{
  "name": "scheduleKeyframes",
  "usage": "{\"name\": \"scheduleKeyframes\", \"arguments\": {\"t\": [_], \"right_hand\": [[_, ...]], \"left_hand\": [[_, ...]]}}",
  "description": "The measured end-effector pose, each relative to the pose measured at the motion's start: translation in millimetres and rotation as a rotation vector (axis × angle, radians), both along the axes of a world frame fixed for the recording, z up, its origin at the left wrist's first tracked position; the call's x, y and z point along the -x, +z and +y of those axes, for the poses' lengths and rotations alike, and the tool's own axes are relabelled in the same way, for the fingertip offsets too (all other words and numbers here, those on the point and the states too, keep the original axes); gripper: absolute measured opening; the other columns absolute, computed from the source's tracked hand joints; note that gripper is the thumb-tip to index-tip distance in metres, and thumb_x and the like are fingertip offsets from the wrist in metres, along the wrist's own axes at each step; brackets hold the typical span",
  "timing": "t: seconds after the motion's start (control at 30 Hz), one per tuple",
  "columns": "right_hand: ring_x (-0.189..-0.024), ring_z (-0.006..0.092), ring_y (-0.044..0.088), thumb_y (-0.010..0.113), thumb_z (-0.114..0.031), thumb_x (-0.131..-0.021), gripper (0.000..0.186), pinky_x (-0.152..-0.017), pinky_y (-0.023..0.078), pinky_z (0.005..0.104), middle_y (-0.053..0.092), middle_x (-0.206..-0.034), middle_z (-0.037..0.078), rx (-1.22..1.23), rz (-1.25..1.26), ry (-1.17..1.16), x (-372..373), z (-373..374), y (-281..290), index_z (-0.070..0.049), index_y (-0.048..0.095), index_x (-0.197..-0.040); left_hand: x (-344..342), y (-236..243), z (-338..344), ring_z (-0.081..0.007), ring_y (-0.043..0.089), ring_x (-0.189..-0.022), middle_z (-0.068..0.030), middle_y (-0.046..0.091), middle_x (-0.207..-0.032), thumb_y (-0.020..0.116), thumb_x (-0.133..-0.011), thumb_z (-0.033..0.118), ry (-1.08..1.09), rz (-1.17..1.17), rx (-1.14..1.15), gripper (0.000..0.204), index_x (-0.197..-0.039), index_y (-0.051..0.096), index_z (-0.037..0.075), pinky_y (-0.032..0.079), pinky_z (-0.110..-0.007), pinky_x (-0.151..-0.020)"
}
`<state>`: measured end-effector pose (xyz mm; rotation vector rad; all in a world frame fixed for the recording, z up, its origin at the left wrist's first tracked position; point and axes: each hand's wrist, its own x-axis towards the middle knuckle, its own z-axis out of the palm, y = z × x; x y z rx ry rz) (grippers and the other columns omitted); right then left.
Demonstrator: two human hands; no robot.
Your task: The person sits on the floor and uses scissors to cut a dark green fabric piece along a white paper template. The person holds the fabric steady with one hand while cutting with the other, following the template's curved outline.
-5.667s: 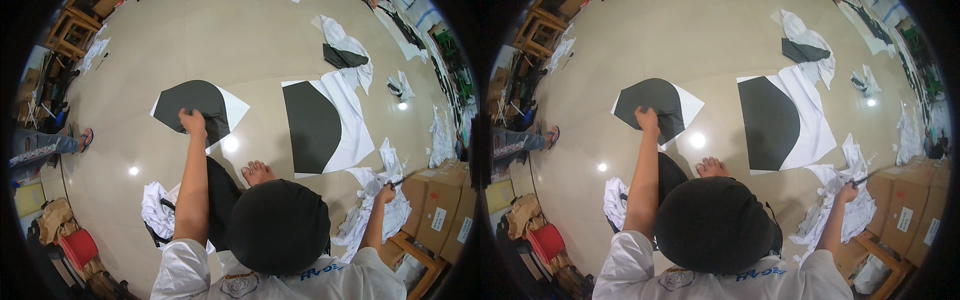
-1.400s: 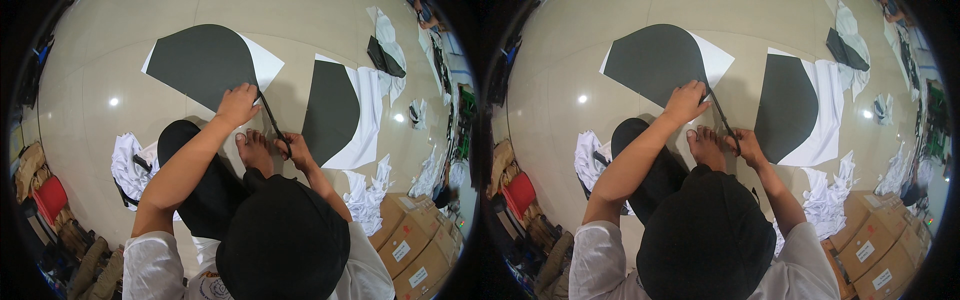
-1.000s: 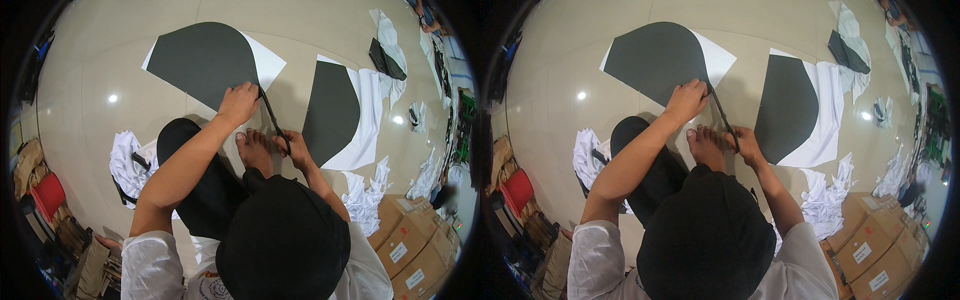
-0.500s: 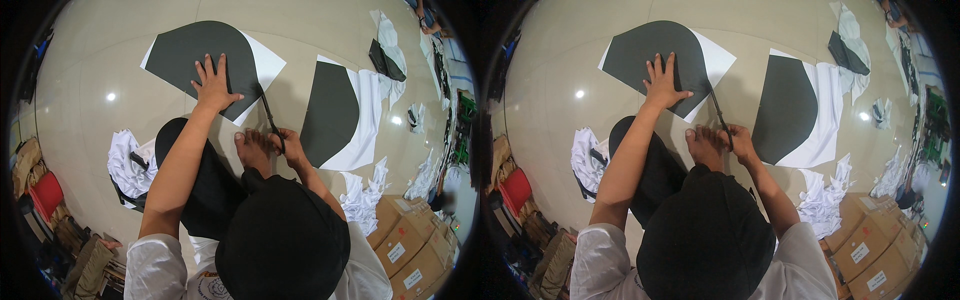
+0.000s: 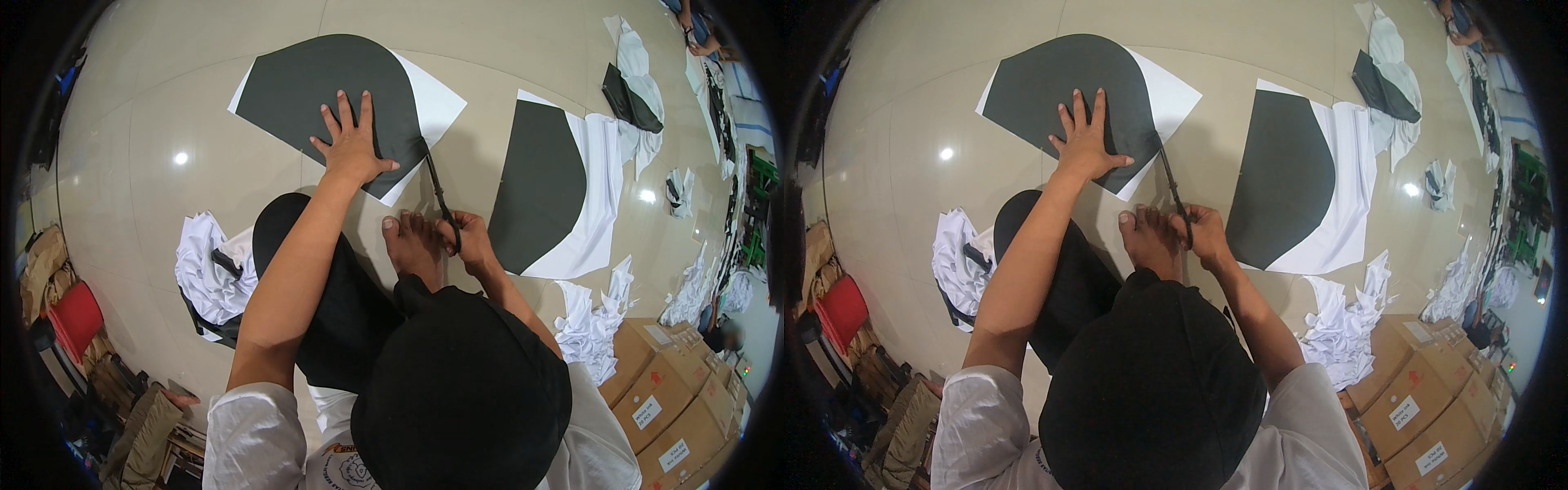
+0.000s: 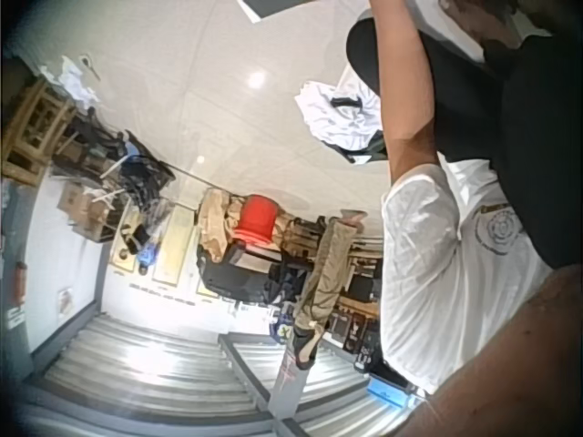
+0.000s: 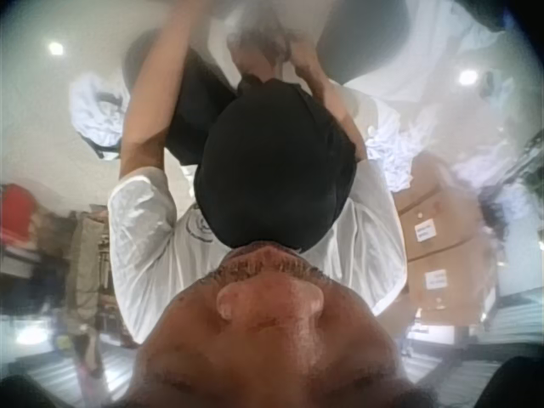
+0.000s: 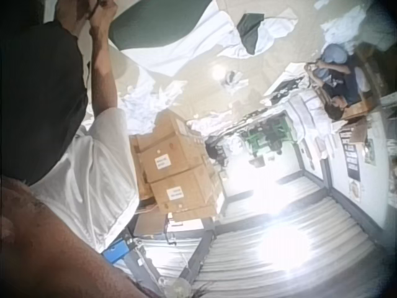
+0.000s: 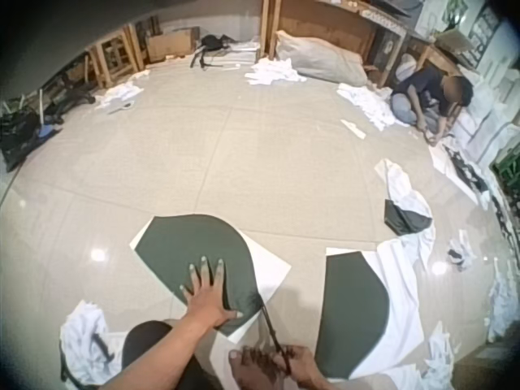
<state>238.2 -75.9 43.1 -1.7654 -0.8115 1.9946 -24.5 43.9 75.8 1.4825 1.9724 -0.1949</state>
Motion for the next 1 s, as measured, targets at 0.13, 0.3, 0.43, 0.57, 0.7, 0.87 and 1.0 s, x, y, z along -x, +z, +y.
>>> {"name": "scheduleKeyframes", "arguments": {"t": [0.13,0.3,0.43,0.57,0.7,0.87,1.0], "right_hand": [[-0.053,0.0084,0.053,0.081,-0.021,-0.091,0.024,-0.049,0.038,0.0259,0.061,-0.064,0.001,0.016,-0.009,0.005,-0.5,-1.9,-1.0,-0.003,0.067,-0.082],[-0.054,0.0087,0.054,0.081,-0.022,-0.091,0.026,-0.049,0.039,0.0264,0.061,-0.065,0.002,0.034,-0.005,-0.011,1.3,-0.2,4.1,-0.003,0.067,-0.082],[-0.052,0.0091,0.053,0.080,-0.025,-0.095,0.028,-0.050,0.040,0.0261,0.059,-0.064,0.000,-0.008,-0.026,0.046,2.2,6.7,3.7,-0.003,0.067,-0.084],[-0.052,0.0088,0.052,0.079,-0.025,-0.095,0.027,-0.051,0.040,0.0264,0.059,-0.065,0.000,-0.023,-0.015,0.035,6.3,13.0,3.0,-0.004,0.066,-0.083],[-0.052,0.0085,0.052,0.079,-0.023,-0.095,0.026,-0.051,0.039,0.0262,0.058,-0.065,-0.001,-0.003,0.007,0.000,10.1,15.6,5.5,-0.005,0.066,-0.083],[-0.052,0.0081,0.052,0.079,-0.022,-0.095,0.025,-0.050,0.040,0.0258,0.058,-0.065,-0.001,0.007,0.009,-0.012,11.3,13.9,4.5,-0.004,0.066,-0.083],[-0.052,0.0079,0.053,0.079,-0.021,-0.096,0.024,-0.050,0.040,0.0254,0.060,-0.066,-0.001,-0.005,0.003,-0.001,10.8,11.2,2.8,-0.003,0.067,-0.085]], "left_hand": [[0.3,-1.7,-0.2,-0.0523,-0.006,-0.165,-0.0181,-0.009,-0.183,0.102,-0.066,0.045,-0.003,0.012,0.004,0.149,-0.176,0.003,0.029,0.020,-0.085,-0.120],[-0.1,0.8,-0.3,-0.0524,-0.006,-0.165,-0.0184,-0.009,-0.182,0.101,-0.068,0.047,-0.013,0.018,0.009,0.148,-0.176,0.003,0.029,0.020,-0.084,-0.120],[0.5,1.1,-0.3,-0.0525,-0.006,-0.165,-0.0187,-0.010,-0.182,0.101,-0.067,0.047,-0.013,0.019,0.011,0.149,-0.176,0.002,0.029,0.020,-0.084,-0.120],[0.2,0.0,-0.1,-0.0526,-0.005,-0.165,-0.0186,-0.010,-0.182,0.102,-0.066,0.047,-0.012,0.016,0.007,0.149,-0.176,0.002,0.029,0.020,-0.084,-0.120],[0.4,-0.6,-0.3,-0.0526,-0.005,-0.165,-0.0185,-0.010,-0.183,0.102,-0.066,0.047,-0.011,0.014,0.005,0.149,-0.176,0.003,0.029,0.020,-0.085,-0.120],[0.7,-0.8,-0.6,-0.0525,-0.005,-0.165,-0.0188,-0.009,-0.182,0.102,-0.066,0.047,-0.013,0.018,0.002,0.149,-0.176,0.004,0.029,0.020,-0.085,-0.119],[0.7,0.2,-0.4,-0.0528,-0.005,-0.165,-0.0192,-0.009,-0.182,0.102,-0.067,0.047,-0.009,0.012,0.002,0.148,-0.176,0.004,0.028,0.020,-0.085,-0.119]]}}
